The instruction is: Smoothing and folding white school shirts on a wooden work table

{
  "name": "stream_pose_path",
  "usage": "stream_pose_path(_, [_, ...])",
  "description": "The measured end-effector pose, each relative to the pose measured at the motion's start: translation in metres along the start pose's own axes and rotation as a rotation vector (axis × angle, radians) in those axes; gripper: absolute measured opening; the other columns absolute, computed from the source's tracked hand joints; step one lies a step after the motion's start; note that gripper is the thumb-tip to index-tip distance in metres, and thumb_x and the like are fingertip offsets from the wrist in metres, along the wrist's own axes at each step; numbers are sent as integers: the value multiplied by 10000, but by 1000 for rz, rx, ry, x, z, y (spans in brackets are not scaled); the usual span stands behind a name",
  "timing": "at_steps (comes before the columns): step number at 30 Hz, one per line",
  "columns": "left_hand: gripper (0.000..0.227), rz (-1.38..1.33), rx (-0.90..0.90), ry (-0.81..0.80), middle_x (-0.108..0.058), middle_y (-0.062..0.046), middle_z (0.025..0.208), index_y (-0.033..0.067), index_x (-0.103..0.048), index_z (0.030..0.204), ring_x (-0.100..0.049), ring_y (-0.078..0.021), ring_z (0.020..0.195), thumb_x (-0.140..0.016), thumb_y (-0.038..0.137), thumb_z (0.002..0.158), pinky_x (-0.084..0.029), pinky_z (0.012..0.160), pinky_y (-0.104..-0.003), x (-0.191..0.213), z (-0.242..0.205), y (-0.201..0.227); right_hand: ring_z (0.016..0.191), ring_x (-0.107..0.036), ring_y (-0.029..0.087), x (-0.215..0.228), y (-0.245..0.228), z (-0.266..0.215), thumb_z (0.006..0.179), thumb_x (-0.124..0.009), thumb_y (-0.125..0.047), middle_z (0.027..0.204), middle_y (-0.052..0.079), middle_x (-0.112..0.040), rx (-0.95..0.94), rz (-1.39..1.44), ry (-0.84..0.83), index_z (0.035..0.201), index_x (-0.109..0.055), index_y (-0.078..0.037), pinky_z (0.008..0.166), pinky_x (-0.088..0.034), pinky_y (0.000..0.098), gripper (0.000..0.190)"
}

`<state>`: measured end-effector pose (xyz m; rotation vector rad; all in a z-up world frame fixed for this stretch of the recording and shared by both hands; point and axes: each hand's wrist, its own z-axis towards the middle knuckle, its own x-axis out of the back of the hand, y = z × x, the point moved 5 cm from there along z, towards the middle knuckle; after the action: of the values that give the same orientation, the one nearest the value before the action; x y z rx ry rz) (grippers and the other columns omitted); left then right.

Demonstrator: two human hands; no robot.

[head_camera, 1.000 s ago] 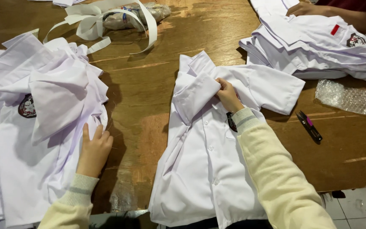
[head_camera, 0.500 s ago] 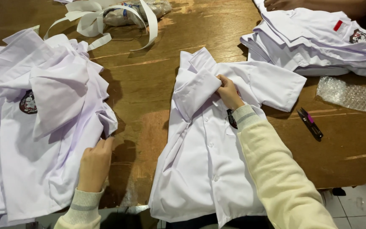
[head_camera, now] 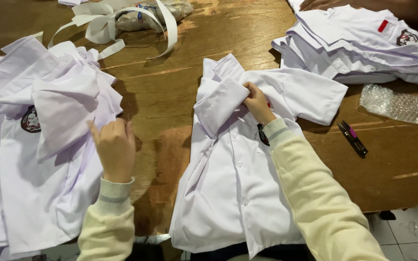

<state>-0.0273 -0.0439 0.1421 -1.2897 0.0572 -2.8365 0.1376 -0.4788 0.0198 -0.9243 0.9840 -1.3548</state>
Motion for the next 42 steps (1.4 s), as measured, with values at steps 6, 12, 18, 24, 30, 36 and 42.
stream_pose_path(6, [736,-592,-152,-30,-201,-281,1594,167,-344,1574,-193,-600,1459,-717,160,940,-291,1042,-840,58,40,120,1461,-398,415,-88,-103,-31,912,-627,152,1721,156,-137,126,400,-563,1655,5,-333,1108,-471,451,1089])
stream_pose_path(12, [701,-270,-238,32,-354,-204,1577,208,-444,1486,-203,-479,1501,-793,296,884,-250,1063,-791,9,79,151,1104,-613,622,-30,-141,6,910,-666,95,1539,344,-389,375,-467,-235,1640,-36,-189,890,-559,640,1005])
stream_pose_path(18, [717,-573,-41,-596,-686,-191,1249,138,-569,1339,-593,-409,1284,-811,538,796,-143,1156,-734,-144,112,83,1278,-422,464,101,-44,43,890,-707,-454,1424,123,-555,-166,-1464,-61,1612,-304,-187,957,-320,784,869])
stream_pose_path(24, [227,-1119,148,-409,-694,27,699,245,-752,900,-666,-91,664,-828,458,927,-509,677,-234,-119,143,31,1133,-431,366,143,-56,62,862,-761,-559,1100,66,-674,128,-1476,-19,1114,-752,-209,979,-305,615,431])
stream_pose_path(30, [326,-977,178,-1006,-657,-37,930,123,-730,1057,-585,-163,793,-771,379,858,-462,662,-264,-22,163,0,884,-587,218,137,-180,58,848,-896,-299,1004,92,-678,-3,-989,-99,1097,-655,-85,699,-419,347,407])
stream_pose_path(36, [190,-464,269,-404,-575,-55,1269,252,-687,1123,-550,-259,1151,-631,180,957,-258,1050,-581,-57,183,8,1088,-524,329,98,-190,77,1037,-555,-186,1189,117,-607,297,-1265,281,1196,-590,-130,944,-396,487,172])
stream_pose_path(42, [383,-270,-252,-179,-500,-178,1461,92,-651,1284,-378,-365,1442,-716,173,916,-254,1099,-742,-109,123,105,1523,-104,508,7,-164,15,915,-753,-301,1646,242,-248,8,-1319,-63,1546,-405,-130,1091,21,839,741])
